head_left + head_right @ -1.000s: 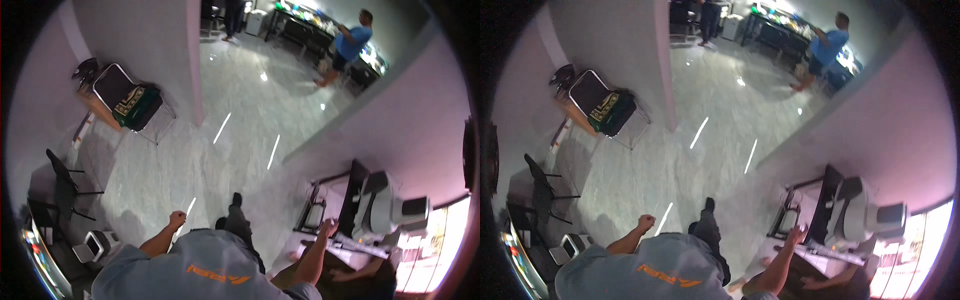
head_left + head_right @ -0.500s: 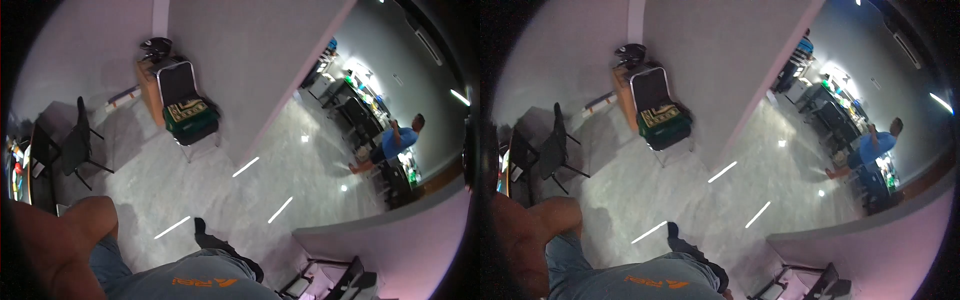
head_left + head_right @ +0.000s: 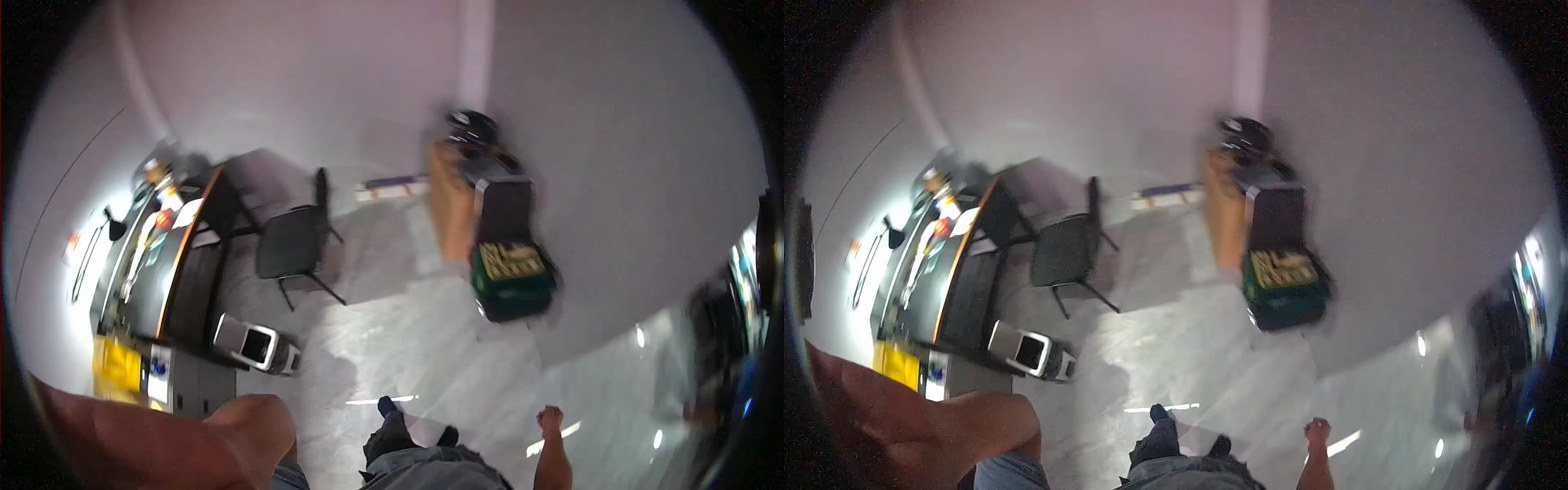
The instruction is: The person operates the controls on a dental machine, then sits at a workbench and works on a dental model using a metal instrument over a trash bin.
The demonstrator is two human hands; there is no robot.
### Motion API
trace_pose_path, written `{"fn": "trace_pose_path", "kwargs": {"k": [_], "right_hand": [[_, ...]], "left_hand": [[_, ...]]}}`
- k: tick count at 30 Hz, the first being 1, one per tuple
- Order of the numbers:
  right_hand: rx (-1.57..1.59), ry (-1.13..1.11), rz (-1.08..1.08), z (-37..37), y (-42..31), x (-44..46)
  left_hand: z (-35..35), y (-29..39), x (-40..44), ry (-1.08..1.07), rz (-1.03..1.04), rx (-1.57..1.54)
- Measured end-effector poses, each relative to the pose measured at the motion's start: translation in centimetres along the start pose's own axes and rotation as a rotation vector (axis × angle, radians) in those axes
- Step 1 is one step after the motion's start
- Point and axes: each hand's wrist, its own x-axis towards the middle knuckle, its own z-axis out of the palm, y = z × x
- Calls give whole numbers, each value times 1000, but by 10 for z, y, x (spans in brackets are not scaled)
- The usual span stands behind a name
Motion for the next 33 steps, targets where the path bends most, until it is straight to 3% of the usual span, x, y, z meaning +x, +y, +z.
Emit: {"fn": "trace_pose_path", "kwargs": {"k": [3,5,8,12,15,16,18,19,20,21,22,23,24,26,27,29,33], "right_hand": [[33,-3,10,100,-57,25],[24,3,75,180,-131,-33],[135,-208,154,260,-140,-46],[-32,-257,220,365,-149,-44],[-147,-360,137,460,-183,-53],[-160,-439,76,496,-208,-70],[-124,-674,-219,567,-246,-86],[-130,-689,-491,604,-269,-104],[-126,-705,-767,643,-299,-131],[-201,-777,-783,667,-348,-181],[-204,-861,-1069,699,-373,-200],[-183,-952,-1358,727,-386,-207],[-217,-1092,-1445,754,-385,-205],[-379,-1252,-1614,817,-368,-193],[-580,-1349,-1539,839,-363,-184],[-622,-1472,-1166,882,-367,-170],[-685,-1521,-1388,966,-374,-118]], "left_hand": [[-51,-13,14,23,84,85],[-81,-27,31,46,124,135],[-115,-50,54,71,182,280],[-155,-79,40,146,143,466],[-209,-93,-37,-8,-223,659],[-209,-106,-87,115,-393,697],[-210,-137,-197,205,-954,609],[-208,-162,-259,169,-1151,560],[-209,-178,-332,11,-1496,563],[-206,-187,-421,156,-1722,335],[-205,-188,-481,284,-2032,229],[-210,-185,-575,170,-2173,208],[-204,-187,-597,157,-2339,116],[-202,-199,-602,146,-2553,-26],[-205,-209,-598,157,-2595,-53],[-221,-230,-587,208,-2636,-53],[-260,-261,-542,325,-2686,50]]}}
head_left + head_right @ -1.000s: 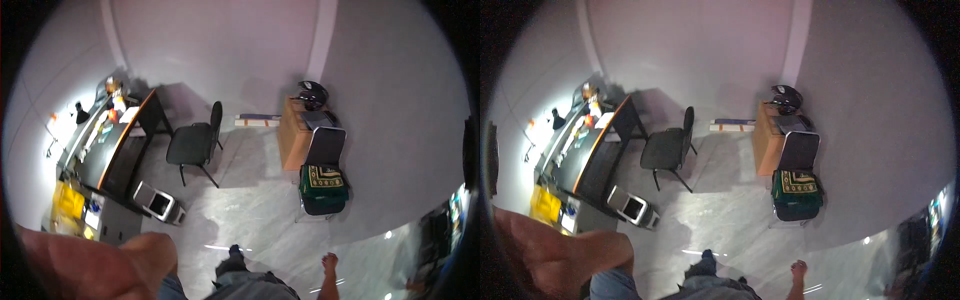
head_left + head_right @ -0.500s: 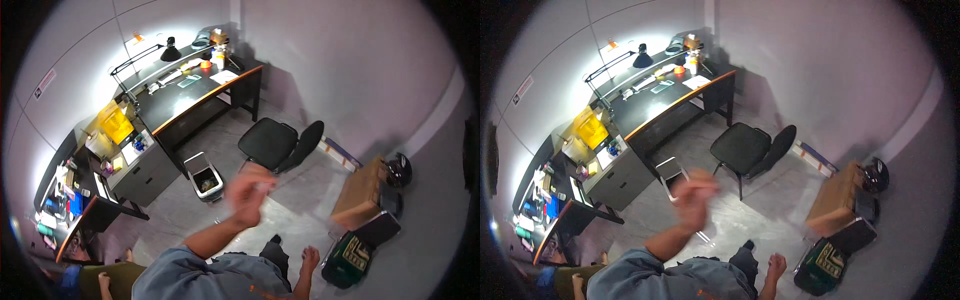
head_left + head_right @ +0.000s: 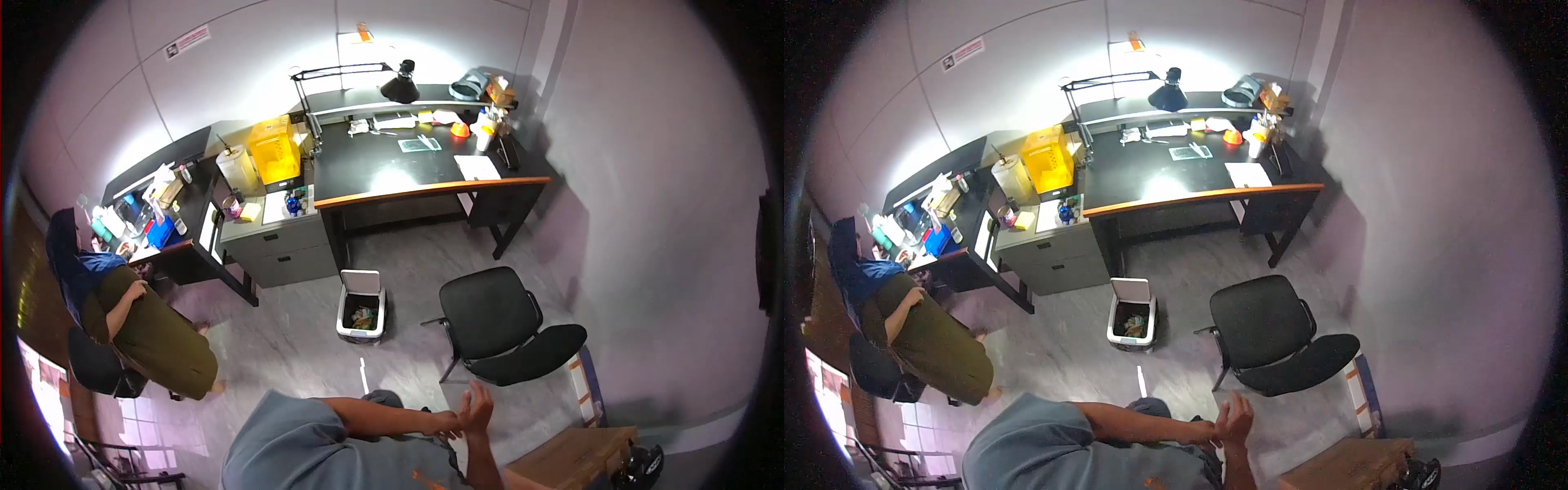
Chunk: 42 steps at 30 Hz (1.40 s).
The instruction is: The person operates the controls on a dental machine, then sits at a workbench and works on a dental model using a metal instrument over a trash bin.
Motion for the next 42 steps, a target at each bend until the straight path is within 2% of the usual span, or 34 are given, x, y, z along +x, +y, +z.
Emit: {"fn": "trace_pose_path", "kwargs": {"k": [2,4,6,8,11,14,17,20,23,25,26,27,28,30,32,33,34,35,36,38,41,42], "right_hand": [[-178,-36,-22,-8,32,27],[-38,-134,47,-12,59,50],[25,-221,68,-17,72,74],[71,-220,63,-20,67,104],[141,-211,10,-16,16,164],[287,-274,-155,10,-31,229],[319,-296,-322,62,-54,287],[26,-234,-484,99,-60,338],[109,-232,-300,131,-18,377],[87,-242,-154,147,15,397],[54,-245,-74,154,34,403],[39,-250,-35,153,46,410],[22,-252,14,151,54,419],[97,-246,-53,154,79,444],[96,-225,-36,151,74,476],[127,-333,80,142,60,501],[180,-316,56,143,58,524],[126,-352,24,135,46,552],[174,-330,43,133,39,576],[187,-294,19,153,52,624],[204,-296,-62,167,41,690],[211,-314,-85,170,38,708]], "left_hand": [[-14,18,-7,-8,103,-31],[-36,37,-8,-45,288,-72],[-65,42,4,106,375,-196],[-103,47,14,169,309,-456],[-164,61,23,254,198,-629],[-218,99,29,298,108,-695],[-269,138,42,277,108,-634],[-311,159,56,235,234,-418],[-354,164,60,293,518,-152],[-378,169,45,362,380,-378],[-382,185,25,372,215,-540],[-397,167,35,449,308,-607],[-411,169,20,521,313,-523],[-448,159,0,638,382,-467],[-479,139,-17,839,481,-493],[-492,128,-26,954,431,-494],[-505,113,-34,1035,467,-552],[-514,101,-42,1174,381,-510],[-531,66,-33,1289,435,-545],[-536,31,-41,1334,309,-797],[-537,-20,-42,1371,203,-937],[-538,-28,-37,1381,104,-956]]}}
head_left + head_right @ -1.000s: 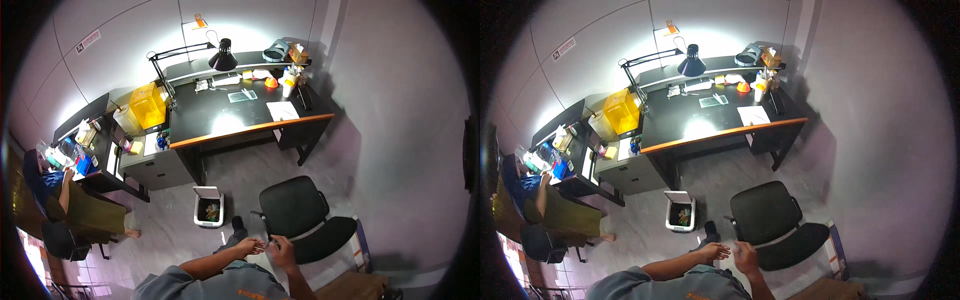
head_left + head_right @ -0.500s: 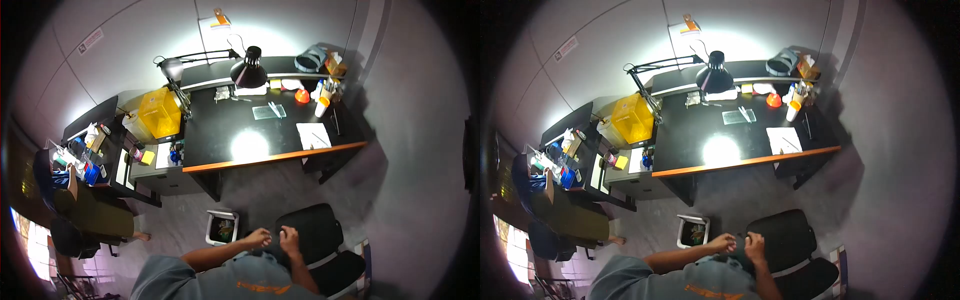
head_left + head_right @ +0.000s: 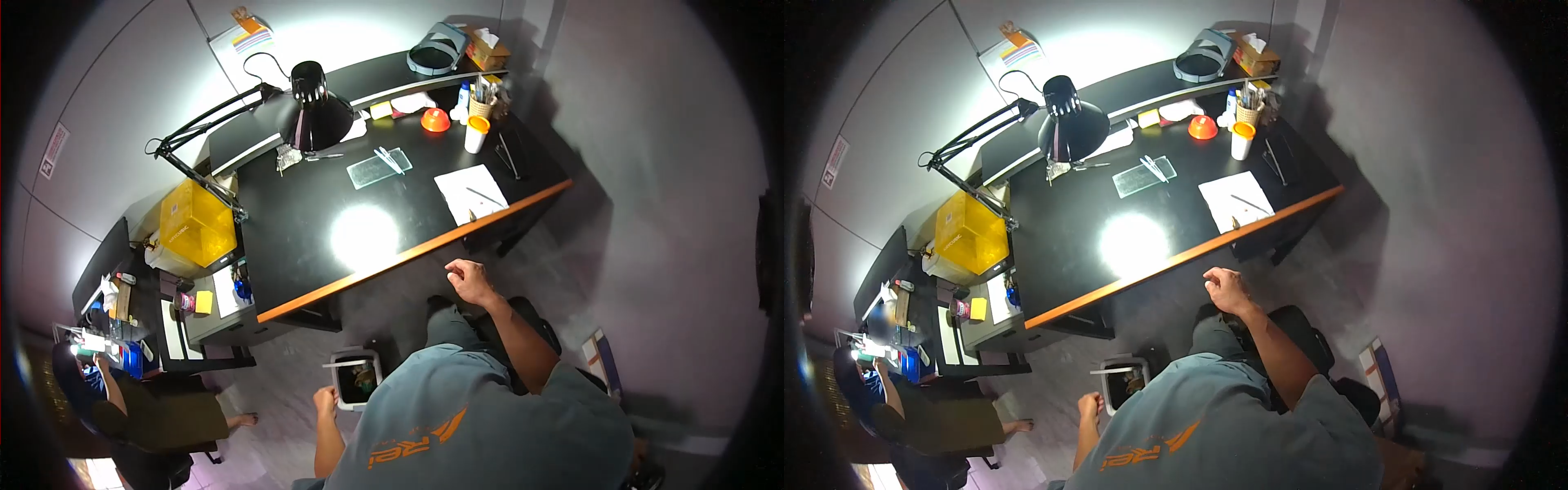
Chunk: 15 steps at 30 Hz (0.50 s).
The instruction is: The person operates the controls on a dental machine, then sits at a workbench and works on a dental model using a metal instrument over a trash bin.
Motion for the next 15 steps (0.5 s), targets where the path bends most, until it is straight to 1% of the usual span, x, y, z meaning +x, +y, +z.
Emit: {"fn": "trace_pose_path", "kwargs": {"k": [1,3,4,6,7,8,9,10,11,13,14,15], "right_hand": [[1,-22,-16,-3,2,15],[-7,-35,-52,-12,18,45],[-23,-75,-32,-21,28,59],[-134,-47,-106,-39,65,87],[-80,-4,-80,-59,76,104],[-22,26,-48,-76,85,113],[43,53,-11,-89,95,119],[29,40,19,-107,116,133],[62,131,29,-121,139,146],[82,291,69,-153,173,176],[72,354,100,-168,189,191],[153,408,144,-178,208,201]], "left_hand": [[2,-11,5,44,-72,43],[16,-36,15,63,-155,-46],[27,-40,16,68,-195,-84],[74,-41,4,131,-272,-177],[99,-37,-7,84,-331,-55],[127,-80,23,65,-420,-118],[149,-80,10,36,-390,-14],[179,-77,6,21,-318,69],[206,-75,4,34,-179,186],[257,-65,3,130,118,428],[273,-57,4,171,209,494],[281,-51,2,184,243,502]]}}
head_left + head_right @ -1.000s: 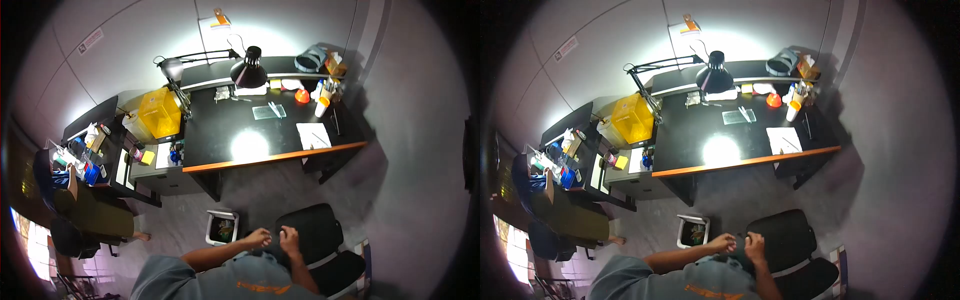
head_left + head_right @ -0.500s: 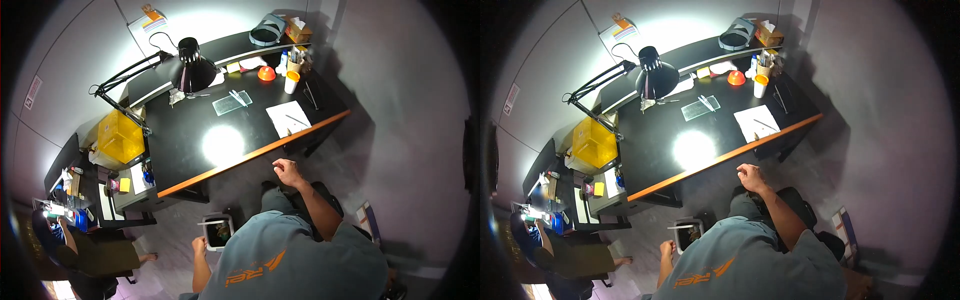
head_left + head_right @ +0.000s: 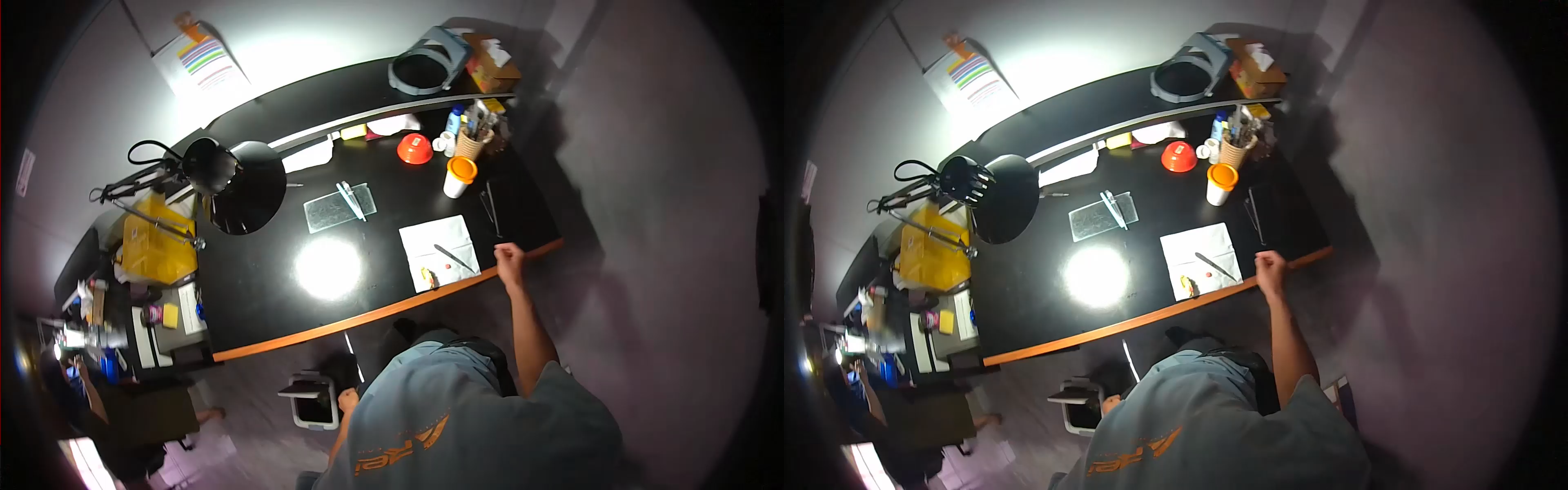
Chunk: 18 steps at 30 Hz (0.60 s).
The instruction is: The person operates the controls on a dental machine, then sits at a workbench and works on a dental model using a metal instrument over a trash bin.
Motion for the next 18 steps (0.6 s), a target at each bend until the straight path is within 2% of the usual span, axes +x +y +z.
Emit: {"fn": "trace_pose_path", "kwargs": {"k": [1,3,4,5,7,8,9,11,13,15,17,18], "right_hand": [[76,43,53,-2,26,19],[29,162,97,-5,65,42],[68,193,96,-5,83,49],[103,224,98,-2,94,51],[-94,260,102,-3,81,42],[-211,238,75,-2,75,35],[-300,188,23,2,62,26],[-193,90,-115,14,37,9],[-57,-121,-141,27,31,0],[0,-333,-121,41,6,-7],[-159,-473,-259,54,-21,-6],[-189,-546,-256,59,-34,-4]], "left_hand": [[3,10,2,-1,-15,-40],[-3,15,15,-206,-297,-437],[-16,38,6,-170,-295,-446],[-29,72,-8,-118,-490,-664],[-35,72,-5,-124,-457,-756],[-32,71,-6,-57,-476,-769],[-24,71,-4,5,-493,-786],[-12,68,-7,-23,-499,-820],[-3,91,-25,35,-624,-807],[39,48,-22,90,-481,-797],[44,61,-36,238,-386,-657],[46,66,-38,316,-339,-585]]}}
